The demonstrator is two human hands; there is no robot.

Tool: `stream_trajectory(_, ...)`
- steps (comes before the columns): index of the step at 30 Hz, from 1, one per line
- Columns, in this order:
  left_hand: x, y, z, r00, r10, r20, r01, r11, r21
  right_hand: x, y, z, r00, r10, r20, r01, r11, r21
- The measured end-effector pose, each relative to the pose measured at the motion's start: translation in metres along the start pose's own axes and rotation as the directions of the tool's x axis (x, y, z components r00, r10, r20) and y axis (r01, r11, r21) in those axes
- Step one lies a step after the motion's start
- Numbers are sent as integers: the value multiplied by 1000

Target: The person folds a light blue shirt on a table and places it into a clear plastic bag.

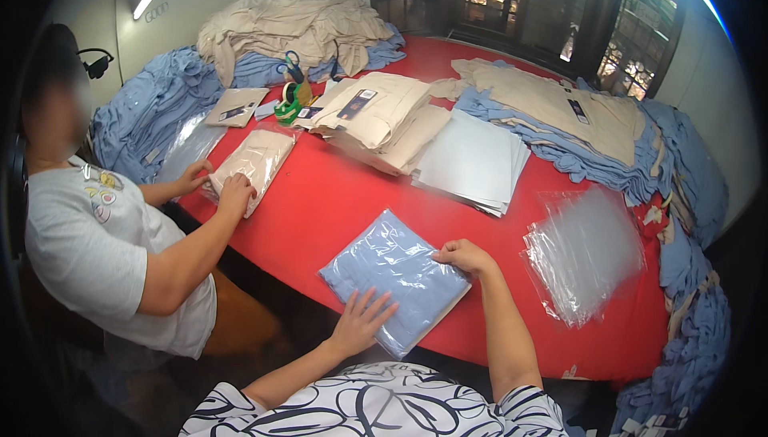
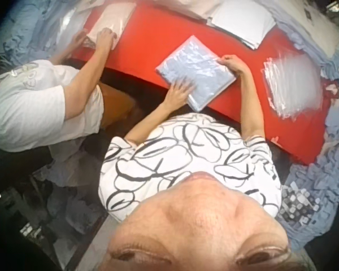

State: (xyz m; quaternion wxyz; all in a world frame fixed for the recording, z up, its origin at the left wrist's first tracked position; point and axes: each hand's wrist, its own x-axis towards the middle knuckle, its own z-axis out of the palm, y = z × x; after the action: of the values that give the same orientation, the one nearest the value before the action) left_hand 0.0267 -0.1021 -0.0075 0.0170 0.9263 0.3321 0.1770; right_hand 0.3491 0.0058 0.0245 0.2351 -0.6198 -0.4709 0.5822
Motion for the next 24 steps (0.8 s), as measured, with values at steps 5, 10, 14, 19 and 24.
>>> stream_trajectory(5, -2, 5, 3, 999, 42, 15, -41, 999, -6, -17, 19, 6, 993, -28, 118, -44, 824, 566)
stream_trajectory(10, -2, 26, -2, 999, -7, -48, -1, 987, -159, -45, 40, 14, 983, -143, 118, -48, 421, 906)
stream_trajectory(14, 33, 55, -51, 938, -197, -285, 119, 956, -269, -89, 26, -14, 984, -171, 41, 28, 386, 922)
stream_trajectory(19, 90, 79, -114, 794, -606, 48, 199, 184, -963, -143, 25, -81, 851, -456, -262, 520, 805, 287)
stream_trajectory(24, 119, 50, -43, 770, -561, 303, 304, -95, -948, -132, 47, -39, 831, -541, 125, 134, 413, 901)
